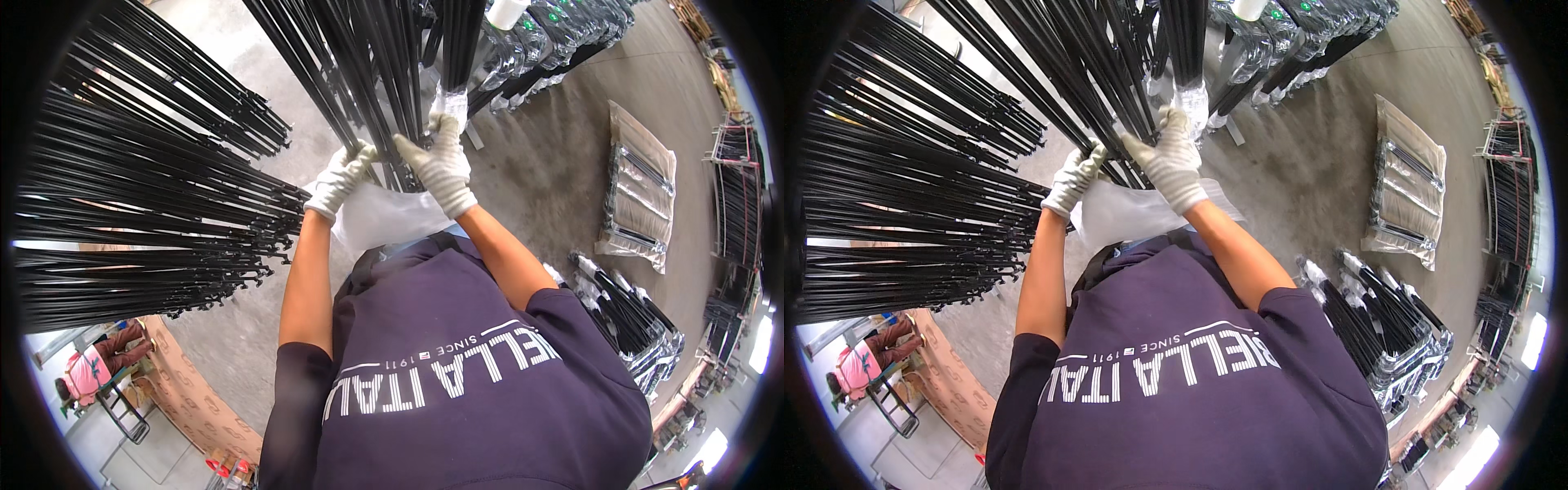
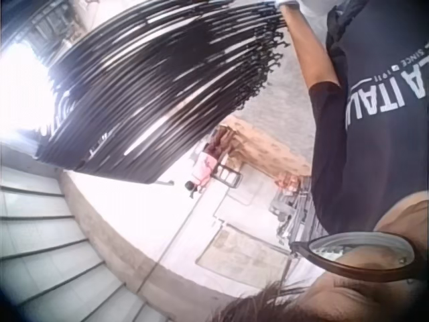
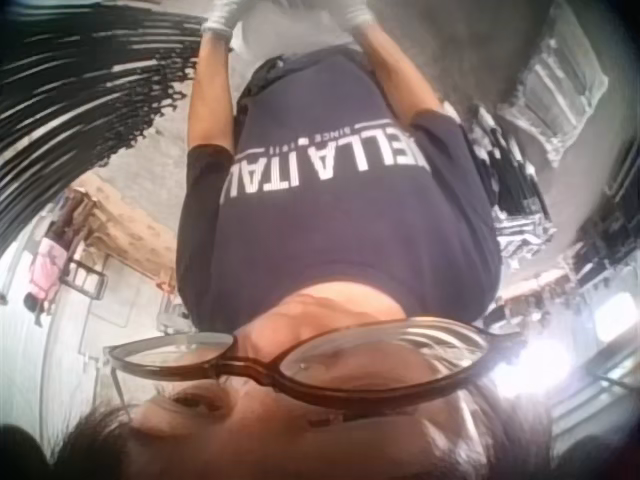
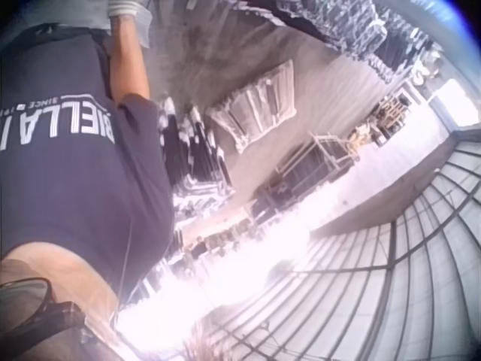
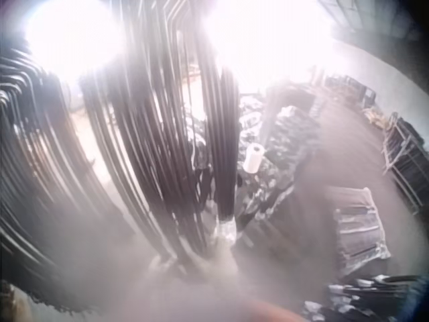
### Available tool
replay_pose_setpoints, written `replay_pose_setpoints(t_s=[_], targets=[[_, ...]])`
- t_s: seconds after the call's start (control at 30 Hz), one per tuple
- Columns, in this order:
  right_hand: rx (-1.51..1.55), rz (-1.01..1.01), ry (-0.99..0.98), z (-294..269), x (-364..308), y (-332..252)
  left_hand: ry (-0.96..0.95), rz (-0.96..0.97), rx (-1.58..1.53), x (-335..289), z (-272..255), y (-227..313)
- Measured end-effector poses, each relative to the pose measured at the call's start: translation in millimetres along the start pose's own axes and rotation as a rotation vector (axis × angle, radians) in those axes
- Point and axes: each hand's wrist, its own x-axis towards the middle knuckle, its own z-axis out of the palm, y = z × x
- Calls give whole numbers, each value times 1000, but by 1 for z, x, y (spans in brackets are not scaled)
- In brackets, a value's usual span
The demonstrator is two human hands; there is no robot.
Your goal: The person wraps a bundle of black metal rods with foam padding and then secures it by winding plastic film from a roll around the ends.
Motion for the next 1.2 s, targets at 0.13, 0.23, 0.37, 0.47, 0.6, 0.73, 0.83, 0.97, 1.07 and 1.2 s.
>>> replay_pose_setpoints(t_s=[0.13,0.23,0.37,0.47,0.6,0.73,0.83,0.97,1.07,1.2], targets=[[-51,-31,-150,4,21,-3,-74,176,-57,10,5,-4],[-71,-34,-222,-3,23,-10,134,53,-22,20,7,-8],[-65,-87,-159,-7,29,0,612,99,-37,42,16,-15],[-64,-147,-80,-5,32,16,666,108,200,57,7,-38],[40,-145,-40,-9,35,21,649,-52,-158,59,13,-25],[136,-141,-19,-12,38,25,164,-38,-202,39,6,-7],[137,-129,4,-18,40,16,-82,-37,-201,35,11,7],[128,-97,40,-10,43,42,-64,59,35,50,22,13],[162,-29,71,-15,34,32,-82,89,2,49,24,27],[187,-27,134,-14,21,31,-103,105,35,58,10,25]])
